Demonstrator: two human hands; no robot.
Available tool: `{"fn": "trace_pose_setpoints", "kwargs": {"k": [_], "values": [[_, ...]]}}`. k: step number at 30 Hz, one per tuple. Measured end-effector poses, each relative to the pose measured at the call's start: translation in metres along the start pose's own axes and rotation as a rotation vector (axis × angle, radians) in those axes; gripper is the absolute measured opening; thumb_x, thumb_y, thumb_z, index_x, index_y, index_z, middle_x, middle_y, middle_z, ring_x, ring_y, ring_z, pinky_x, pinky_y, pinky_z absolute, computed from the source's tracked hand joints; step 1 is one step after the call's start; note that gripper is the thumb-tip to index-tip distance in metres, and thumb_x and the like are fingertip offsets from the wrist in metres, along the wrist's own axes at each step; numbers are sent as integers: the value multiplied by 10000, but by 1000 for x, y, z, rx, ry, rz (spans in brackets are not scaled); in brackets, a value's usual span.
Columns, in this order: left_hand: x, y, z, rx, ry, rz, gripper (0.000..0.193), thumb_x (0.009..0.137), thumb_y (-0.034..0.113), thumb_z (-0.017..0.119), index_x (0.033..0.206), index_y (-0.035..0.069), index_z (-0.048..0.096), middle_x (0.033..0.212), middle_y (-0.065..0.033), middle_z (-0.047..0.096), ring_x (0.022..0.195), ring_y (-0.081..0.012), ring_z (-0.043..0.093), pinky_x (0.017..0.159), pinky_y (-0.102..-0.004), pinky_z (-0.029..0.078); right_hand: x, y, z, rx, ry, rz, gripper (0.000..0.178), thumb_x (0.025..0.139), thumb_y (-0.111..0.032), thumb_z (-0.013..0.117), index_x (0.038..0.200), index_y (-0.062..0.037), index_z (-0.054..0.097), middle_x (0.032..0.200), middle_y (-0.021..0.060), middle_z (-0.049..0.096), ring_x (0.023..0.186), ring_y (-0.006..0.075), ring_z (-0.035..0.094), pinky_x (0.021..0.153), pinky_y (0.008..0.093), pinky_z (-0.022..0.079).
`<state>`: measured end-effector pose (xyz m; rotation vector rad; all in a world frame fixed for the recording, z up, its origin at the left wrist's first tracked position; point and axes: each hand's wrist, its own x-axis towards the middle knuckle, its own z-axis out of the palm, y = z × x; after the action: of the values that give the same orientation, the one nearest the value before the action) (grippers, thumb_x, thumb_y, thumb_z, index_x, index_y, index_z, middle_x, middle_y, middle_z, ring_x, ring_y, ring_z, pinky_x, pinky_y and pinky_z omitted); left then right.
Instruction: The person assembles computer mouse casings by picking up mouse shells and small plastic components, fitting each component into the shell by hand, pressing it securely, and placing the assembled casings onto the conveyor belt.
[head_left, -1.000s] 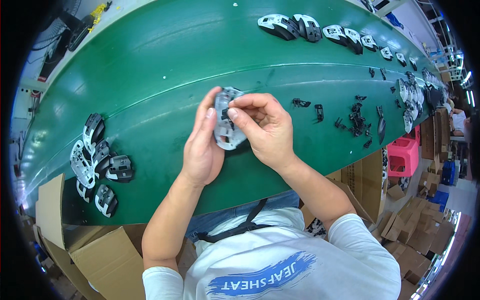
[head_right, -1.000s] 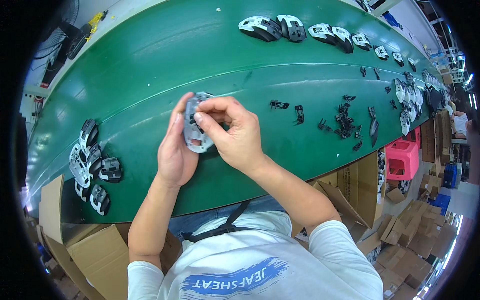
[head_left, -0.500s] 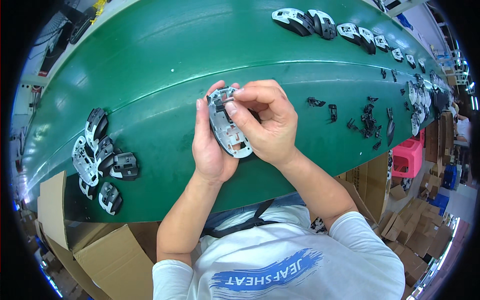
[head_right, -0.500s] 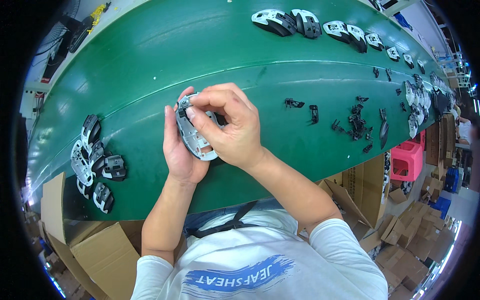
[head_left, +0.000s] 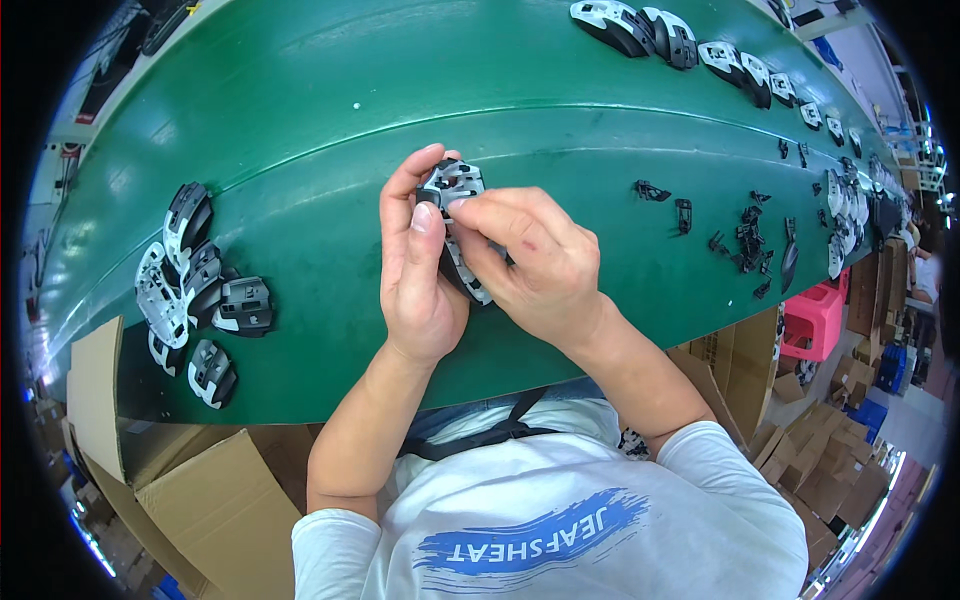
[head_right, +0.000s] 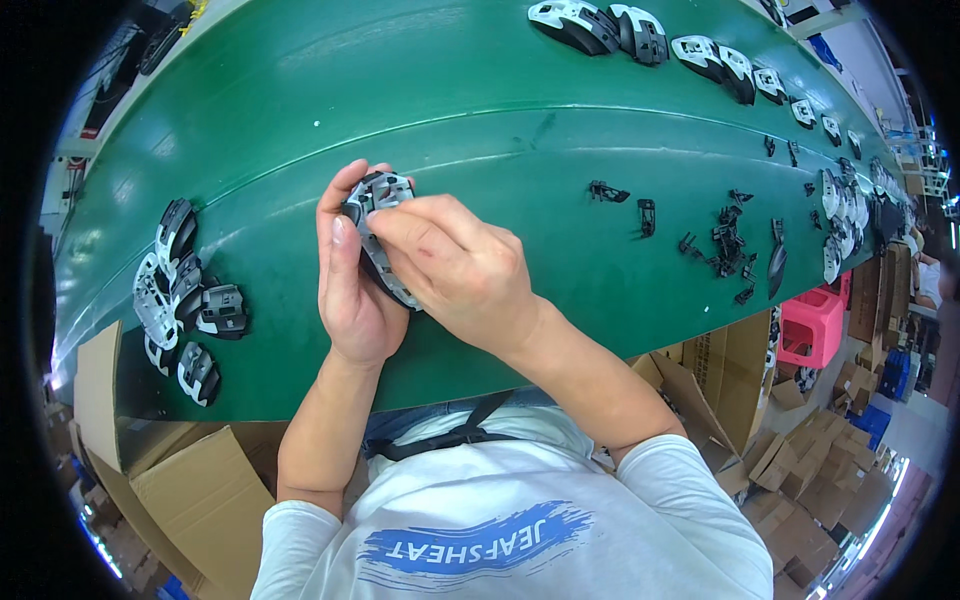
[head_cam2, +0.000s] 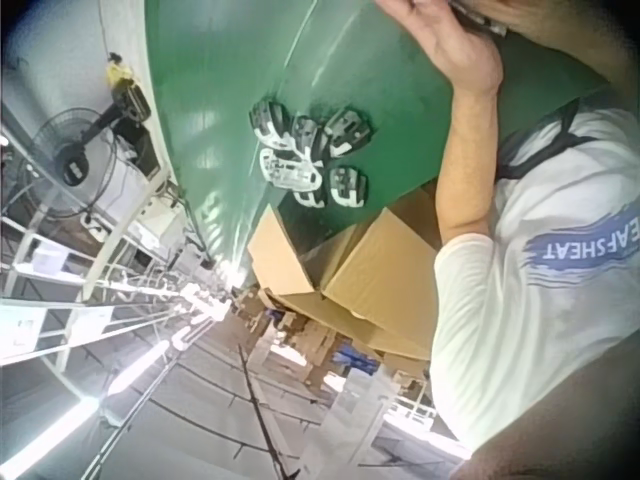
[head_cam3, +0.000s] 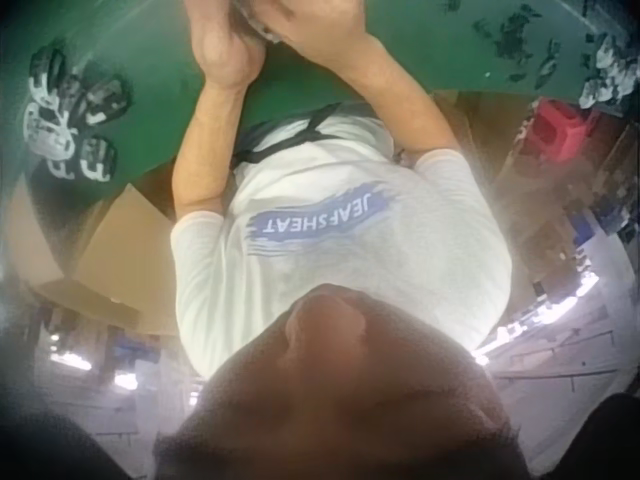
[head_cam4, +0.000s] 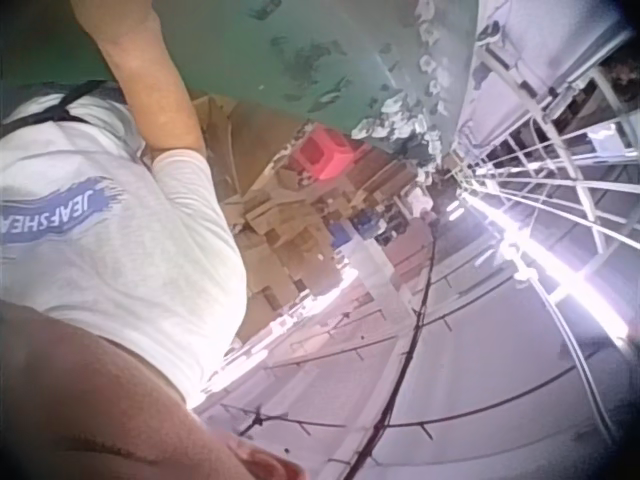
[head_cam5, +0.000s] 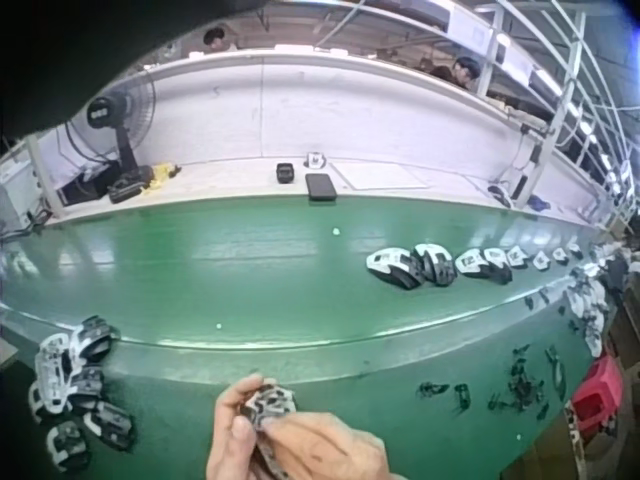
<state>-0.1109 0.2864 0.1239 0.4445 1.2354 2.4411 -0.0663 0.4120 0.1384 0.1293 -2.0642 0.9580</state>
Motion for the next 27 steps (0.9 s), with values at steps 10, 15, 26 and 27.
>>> {"fn": "trace_pose_setpoints", "kwargs": {"k": [10,15,26,27], "values": [[-2,-1,7,-150,-3,-154,531,1198,409,367,1604,68,401,1510,-152,567,1386,-317,603,1176,-466,521,-1,14,-34,-19,-204,96,273,849,-34,849,1082,-119,736,932,42,763,812,257,700,783,388,500],[-1,1,12,-172,-27,-201,527,1196,389,387,1609,62,399,1466,-143,584,1341,-269,616,1152,-433,525,-4,17,-32,51,-121,17,268,853,-40,844,1083,-123,736,929,46,752,839,269,705,810,389,511],[2,8,13,-289,20,-339,500,1206,389,380,1594,77,429,1392,-116,647,1285,-218,653,1116,-392,541,-4,21,-39,-3,-266,-14,257,834,-58,848,1058,-140,751,1015,12,756,915,243,705,868,402,496],[1,10,14,-294,17,-341,500,1206,389,380,1594,77,429,1392,-116,647,1285,-218,653,1116,-392,541,-5,22,-37,-5,-217,-41,254,835,-65,849,1055,-146,753,1010,4,755,910,236,703,869,402,493]]}}
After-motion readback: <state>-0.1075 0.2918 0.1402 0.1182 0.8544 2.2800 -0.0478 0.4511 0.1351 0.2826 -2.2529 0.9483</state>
